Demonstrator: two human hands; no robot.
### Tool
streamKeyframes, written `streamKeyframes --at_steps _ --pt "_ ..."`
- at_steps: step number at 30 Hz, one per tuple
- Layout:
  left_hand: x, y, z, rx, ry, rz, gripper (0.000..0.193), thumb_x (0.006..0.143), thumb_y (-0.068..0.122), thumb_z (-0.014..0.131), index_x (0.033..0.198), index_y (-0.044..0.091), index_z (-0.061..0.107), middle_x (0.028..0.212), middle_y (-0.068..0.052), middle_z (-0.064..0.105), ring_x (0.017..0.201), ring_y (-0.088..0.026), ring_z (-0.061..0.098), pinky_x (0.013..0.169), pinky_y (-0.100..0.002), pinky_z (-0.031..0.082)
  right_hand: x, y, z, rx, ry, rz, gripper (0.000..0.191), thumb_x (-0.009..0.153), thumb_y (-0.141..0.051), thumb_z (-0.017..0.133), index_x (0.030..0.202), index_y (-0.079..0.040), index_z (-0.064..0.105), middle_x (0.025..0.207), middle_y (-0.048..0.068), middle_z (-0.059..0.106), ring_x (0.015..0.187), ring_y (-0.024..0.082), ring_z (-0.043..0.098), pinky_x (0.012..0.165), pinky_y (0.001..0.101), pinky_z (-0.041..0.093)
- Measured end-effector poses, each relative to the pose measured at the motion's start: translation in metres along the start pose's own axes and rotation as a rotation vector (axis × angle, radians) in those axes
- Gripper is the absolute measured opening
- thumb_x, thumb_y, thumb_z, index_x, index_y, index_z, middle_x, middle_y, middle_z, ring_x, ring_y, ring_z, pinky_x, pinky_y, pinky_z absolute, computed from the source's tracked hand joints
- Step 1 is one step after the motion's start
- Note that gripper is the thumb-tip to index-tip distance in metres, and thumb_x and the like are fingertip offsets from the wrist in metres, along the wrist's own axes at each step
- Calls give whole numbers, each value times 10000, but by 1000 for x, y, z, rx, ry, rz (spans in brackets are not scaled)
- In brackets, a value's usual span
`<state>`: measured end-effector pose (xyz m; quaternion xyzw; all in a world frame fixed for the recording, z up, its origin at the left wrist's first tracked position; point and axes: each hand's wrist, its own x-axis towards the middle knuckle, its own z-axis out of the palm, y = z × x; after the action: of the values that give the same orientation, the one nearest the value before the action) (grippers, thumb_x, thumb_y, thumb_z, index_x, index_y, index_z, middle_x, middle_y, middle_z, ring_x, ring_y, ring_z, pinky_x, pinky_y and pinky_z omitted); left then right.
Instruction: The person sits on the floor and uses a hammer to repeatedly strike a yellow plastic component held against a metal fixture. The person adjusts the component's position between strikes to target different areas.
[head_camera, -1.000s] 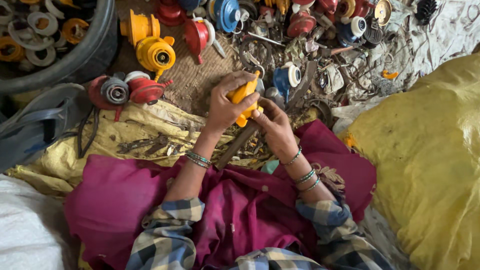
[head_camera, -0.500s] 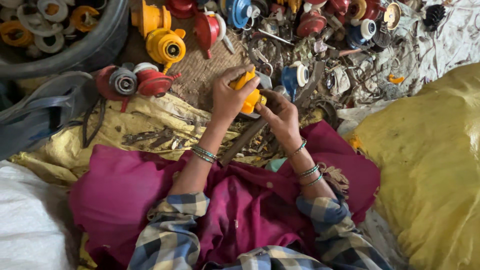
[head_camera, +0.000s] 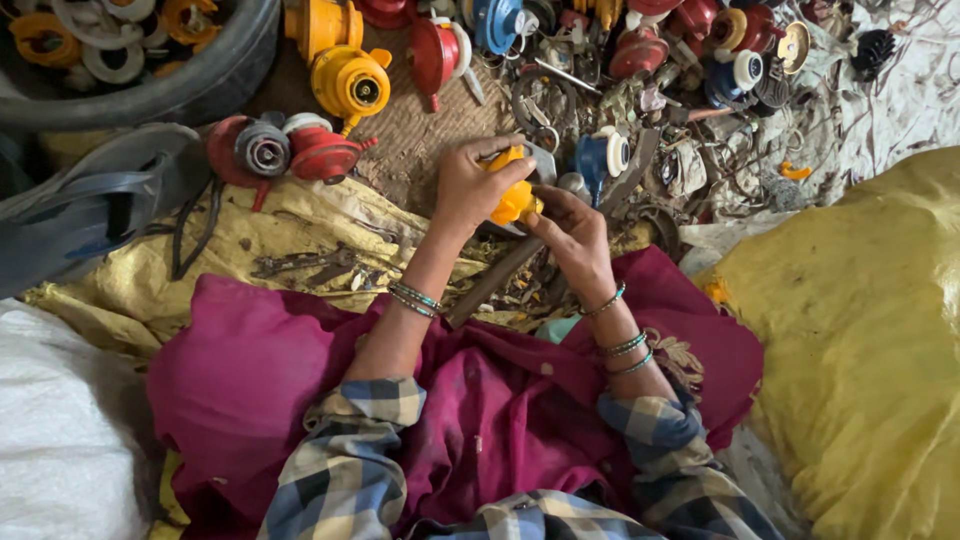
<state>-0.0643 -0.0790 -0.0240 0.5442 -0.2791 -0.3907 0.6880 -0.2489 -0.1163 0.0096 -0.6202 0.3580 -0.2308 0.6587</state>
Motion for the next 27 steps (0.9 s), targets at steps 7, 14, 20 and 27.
streamKeyframes --at_steps 7,14,20,27 --pt "-3 8 2 187 92 133 292 797 178 831 1024 -3 802 992 -111 804 922 -168 771 869 -301 595 2 12 4 -22 51 -62 425 965 -59 746 1340 63 586 1197 86 694 1073 134 686 952 284 583" --pt "-3 9 1 198 70 144 312 785 181 836 1046 13 802 1009 -112 806 934 -178 778 878 -311 604 -1 10 10 15 99 -48 420 961 -47 720 1341 69 581 1204 89 687 1054 143 689 936 287 587" --pt "-1 10 -5 125 -45 94 360 765 164 832 1080 -3 789 1062 -116 807 985 -180 779 917 -308 607 -3 7 4 114 -19 -42 424 965 -45 700 1346 69 552 1209 100 690 1091 160 697 974 311 600" --pt "-2 12 -4 157 -103 139 385 772 146 828 1122 -5 776 1126 -120 786 1037 -156 760 950 -299 591 -1 10 -3 193 -42 5 437 952 -40 723 1350 47 567 1225 83 679 1132 155 665 1008 301 556"
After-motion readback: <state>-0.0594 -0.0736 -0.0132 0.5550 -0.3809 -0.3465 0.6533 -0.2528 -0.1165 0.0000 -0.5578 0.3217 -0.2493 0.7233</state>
